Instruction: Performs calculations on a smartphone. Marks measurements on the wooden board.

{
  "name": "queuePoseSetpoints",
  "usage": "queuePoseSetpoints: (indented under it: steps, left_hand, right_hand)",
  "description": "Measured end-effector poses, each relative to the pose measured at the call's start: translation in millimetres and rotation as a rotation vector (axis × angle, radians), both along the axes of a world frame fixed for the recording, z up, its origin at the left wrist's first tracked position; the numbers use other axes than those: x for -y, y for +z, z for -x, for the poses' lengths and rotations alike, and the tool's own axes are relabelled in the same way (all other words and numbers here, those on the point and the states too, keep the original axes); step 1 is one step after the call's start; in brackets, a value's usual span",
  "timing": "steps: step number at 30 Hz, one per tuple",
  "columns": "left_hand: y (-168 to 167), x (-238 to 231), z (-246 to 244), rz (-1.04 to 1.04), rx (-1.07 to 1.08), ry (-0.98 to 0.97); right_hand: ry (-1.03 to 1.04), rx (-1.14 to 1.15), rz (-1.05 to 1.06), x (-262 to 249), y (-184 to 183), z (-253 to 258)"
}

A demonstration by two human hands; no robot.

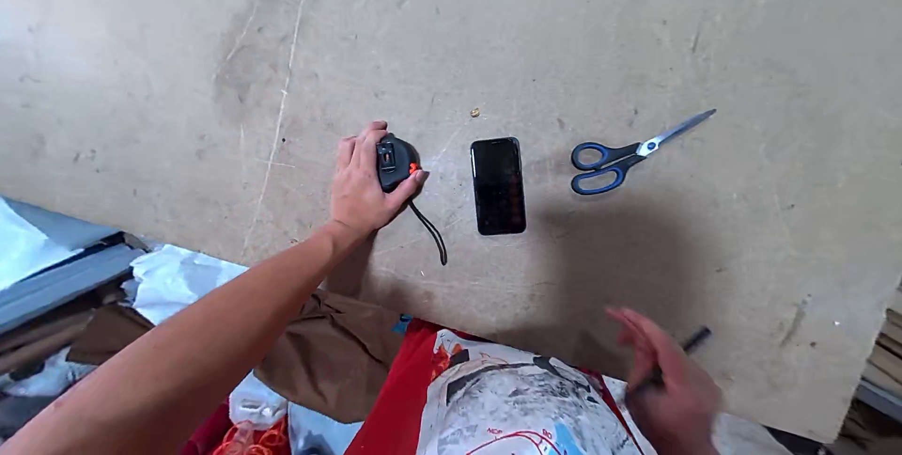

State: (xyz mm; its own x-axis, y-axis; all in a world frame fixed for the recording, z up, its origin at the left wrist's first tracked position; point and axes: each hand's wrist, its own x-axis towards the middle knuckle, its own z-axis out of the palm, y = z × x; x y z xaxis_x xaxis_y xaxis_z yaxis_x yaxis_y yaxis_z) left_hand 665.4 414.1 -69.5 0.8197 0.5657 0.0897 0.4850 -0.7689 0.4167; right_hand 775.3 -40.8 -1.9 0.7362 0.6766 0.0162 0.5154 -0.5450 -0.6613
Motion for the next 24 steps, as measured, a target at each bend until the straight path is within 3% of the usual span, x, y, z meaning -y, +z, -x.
queuePoseSetpoints:
  steps: [3, 6, 9, 11, 14, 19, 22, 24]
  left_hand:
    - [0.5, 0.0, 0.1, -0.004, 0.006, -0.012]
    - [0.3, 0.0, -0.3, -0.008, 0.017, -0.014]
    - [-1.8, -1.9, -1.0, 0.002, 0.016, -0.029]
    - [-0.9, -1.2, -0.6, 0.011, 0.013, -0.027]
    - [2.6, 1.3, 2.2, 0.041, 0.011, -0.042]
    - [4.6, -0.3, 1.4, 0.072, -0.026, -0.055]
    - [0.5, 1.7, 2.9, 0.107, -0.053, -0.052]
    - [-5.5, -1.5, 5.6, 0.109, -0.053, -0.053]
  right_hand:
    - [0.207, 0.097, -0.053, -98.8, -18.0, -29.4]
    - [0.334, 0.202, -0.032, -163.2, -31.7, -56.0]
    - [0.397, 0.261, 0.114, -181.0, -42.9, -68.0]
    - [0.405, 0.227, 0.096, -175.9, -38.1, -70.4]
    - [0.28, 0.085, -0.065, -136.1, -13.8, -63.2]
    - [-0.147, -0.292, -0.077, 4.6, 7.9, -48.4]
    - [-0.474, -0.304, -0.165, 89.4, 9.8, -32.7]
    - [-0.647, -0.339, -0.215, 119.6, -0.3, -16.9]
